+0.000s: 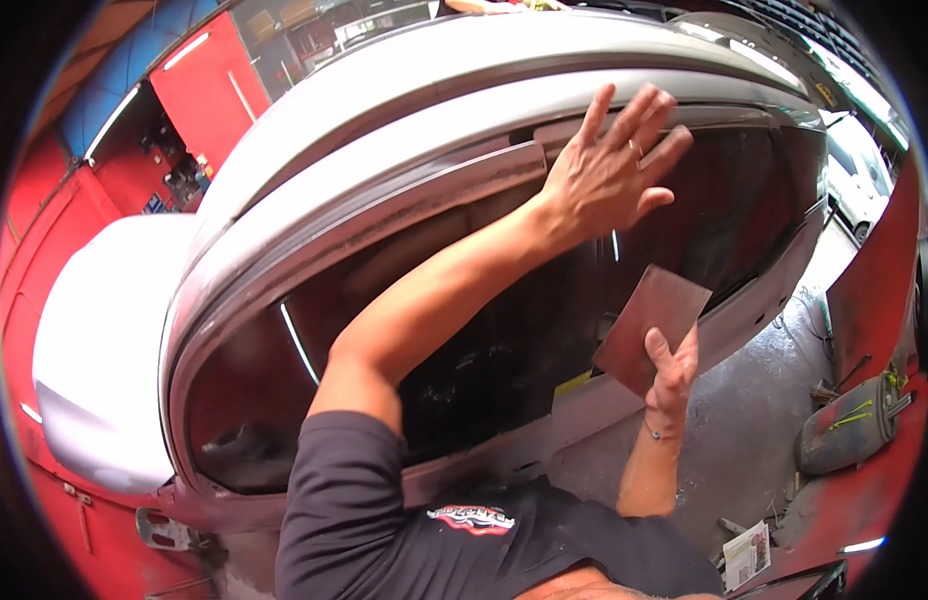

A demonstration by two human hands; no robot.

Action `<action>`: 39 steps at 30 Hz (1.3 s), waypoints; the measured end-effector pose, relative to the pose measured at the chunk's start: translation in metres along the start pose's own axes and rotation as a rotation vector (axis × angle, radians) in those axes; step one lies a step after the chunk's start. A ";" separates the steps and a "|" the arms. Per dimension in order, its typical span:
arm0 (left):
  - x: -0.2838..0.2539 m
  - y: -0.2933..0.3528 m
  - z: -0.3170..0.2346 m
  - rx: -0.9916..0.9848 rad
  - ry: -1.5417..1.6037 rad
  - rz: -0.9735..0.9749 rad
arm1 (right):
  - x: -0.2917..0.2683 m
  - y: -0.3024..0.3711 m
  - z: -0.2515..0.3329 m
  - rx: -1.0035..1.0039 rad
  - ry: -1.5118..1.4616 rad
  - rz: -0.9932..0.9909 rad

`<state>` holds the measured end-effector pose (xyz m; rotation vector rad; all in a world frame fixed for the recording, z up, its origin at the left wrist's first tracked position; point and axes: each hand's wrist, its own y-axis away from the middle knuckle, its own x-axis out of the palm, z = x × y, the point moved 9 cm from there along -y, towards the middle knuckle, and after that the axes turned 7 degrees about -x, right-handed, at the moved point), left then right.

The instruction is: Repairing and scraping the upper trim/seal of a car door window using a metal scraper and tape.

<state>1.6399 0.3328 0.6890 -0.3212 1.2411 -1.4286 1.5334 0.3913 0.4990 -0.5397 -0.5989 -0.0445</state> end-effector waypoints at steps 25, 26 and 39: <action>-0.180 0.173 0.118 -0.590 -0.521 0.017 | 0.119 -0.066 -0.005 -0.257 0.169 0.154; -0.185 0.174 0.118 -0.583 -0.532 0.003 | 0.124 -0.065 -0.001 -0.288 0.199 0.158; -0.175 0.175 0.119 -0.672 -0.523 0.044 | 0.129 -0.085 -0.001 -0.240 0.142 0.163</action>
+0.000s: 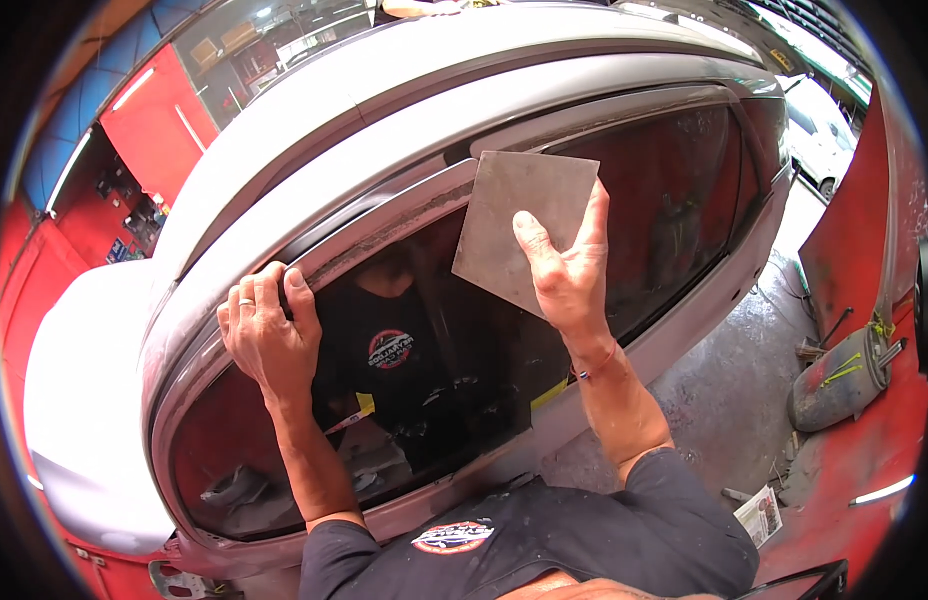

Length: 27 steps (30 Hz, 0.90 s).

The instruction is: Repairing and scraping the upper trim/seal of a car door window using a metal scraper and tape.

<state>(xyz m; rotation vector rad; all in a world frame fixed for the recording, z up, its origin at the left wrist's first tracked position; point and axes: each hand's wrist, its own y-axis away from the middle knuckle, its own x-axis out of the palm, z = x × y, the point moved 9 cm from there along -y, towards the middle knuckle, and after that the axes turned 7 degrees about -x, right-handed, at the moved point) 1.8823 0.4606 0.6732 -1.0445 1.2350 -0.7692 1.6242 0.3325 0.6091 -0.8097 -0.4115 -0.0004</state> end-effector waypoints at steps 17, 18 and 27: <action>0.000 -0.002 0.001 -0.010 0.026 0.023 | -0.011 0.005 0.002 -0.087 0.153 -0.058; -0.001 -0.001 0.000 -0.009 0.026 0.025 | -0.009 0.007 0.003 -0.084 0.153 -0.056; 0.000 -0.001 0.001 -0.014 0.030 0.027 | -0.005 0.000 0.005 -0.012 0.109 -0.023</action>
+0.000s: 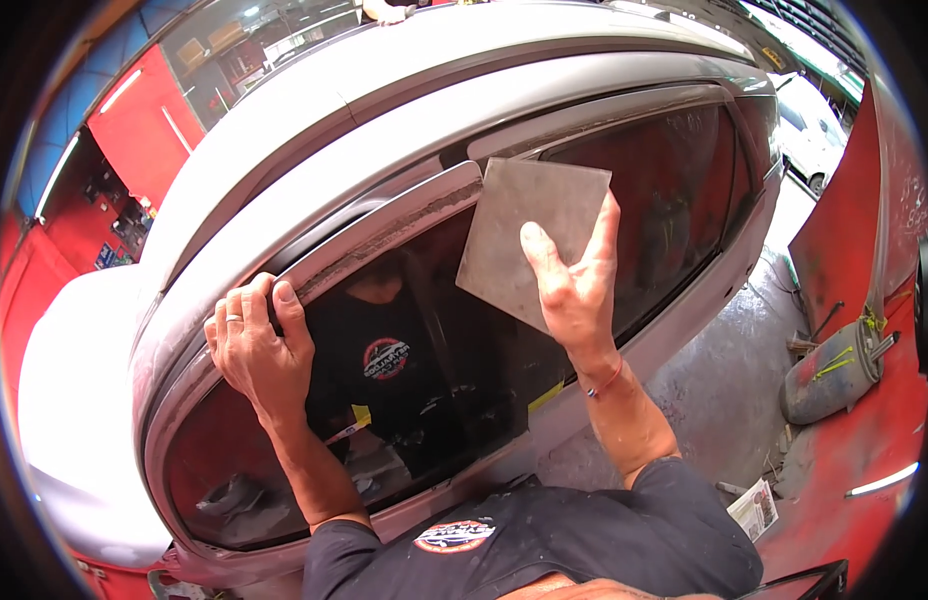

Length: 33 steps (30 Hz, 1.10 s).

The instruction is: Repairing and scraping the upper trim/seal of a car door window using a metal scraper and tape.

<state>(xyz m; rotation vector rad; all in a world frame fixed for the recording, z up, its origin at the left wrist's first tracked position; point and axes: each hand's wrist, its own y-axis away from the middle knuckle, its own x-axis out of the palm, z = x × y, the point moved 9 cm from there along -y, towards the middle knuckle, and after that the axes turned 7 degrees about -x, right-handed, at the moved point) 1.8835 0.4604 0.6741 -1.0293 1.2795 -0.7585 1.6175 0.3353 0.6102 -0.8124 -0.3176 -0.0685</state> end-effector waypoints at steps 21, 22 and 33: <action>-0.003 0.000 -0.004 0.027 0.008 -0.014 | -0.003 0.002 0.007 -0.094 0.117 0.040; -0.002 0.000 -0.004 0.025 0.010 -0.005 | -0.003 0.002 0.005 -0.108 0.125 0.017; -0.002 0.002 -0.001 0.016 -0.002 0.042 | 0.001 -0.016 0.012 -0.100 0.140 0.019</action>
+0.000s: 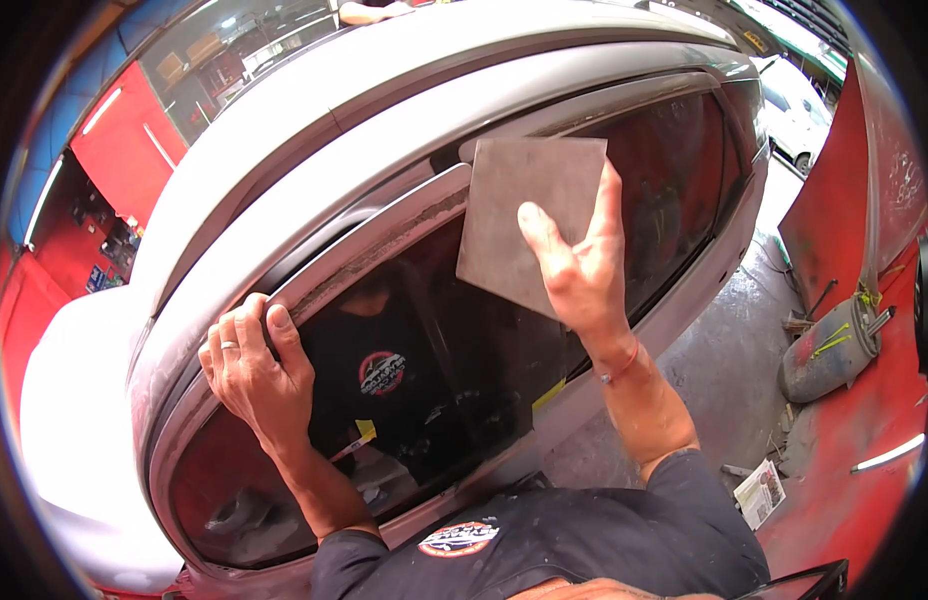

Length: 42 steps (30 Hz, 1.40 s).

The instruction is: Repairing and scraping the upper trim/seal of a car door window using a metal scraper and tape.

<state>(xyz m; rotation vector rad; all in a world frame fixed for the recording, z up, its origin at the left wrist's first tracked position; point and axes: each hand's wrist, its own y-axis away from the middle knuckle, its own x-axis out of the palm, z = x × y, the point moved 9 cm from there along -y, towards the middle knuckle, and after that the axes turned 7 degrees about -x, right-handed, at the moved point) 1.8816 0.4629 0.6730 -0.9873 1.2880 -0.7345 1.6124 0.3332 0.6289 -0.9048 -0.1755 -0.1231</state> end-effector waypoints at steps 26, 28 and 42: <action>-0.003 0.000 -0.002 0.013 0.020 -0.021 | 0.000 0.015 0.003 0.070 0.071 0.095; 0.002 0.000 -0.001 -0.012 -0.002 0.050 | 0.002 0.013 0.005 0.055 0.060 0.078; 0.003 0.000 0.002 -0.001 0.007 0.009 | 0.000 0.012 -0.001 -0.012 0.026 0.020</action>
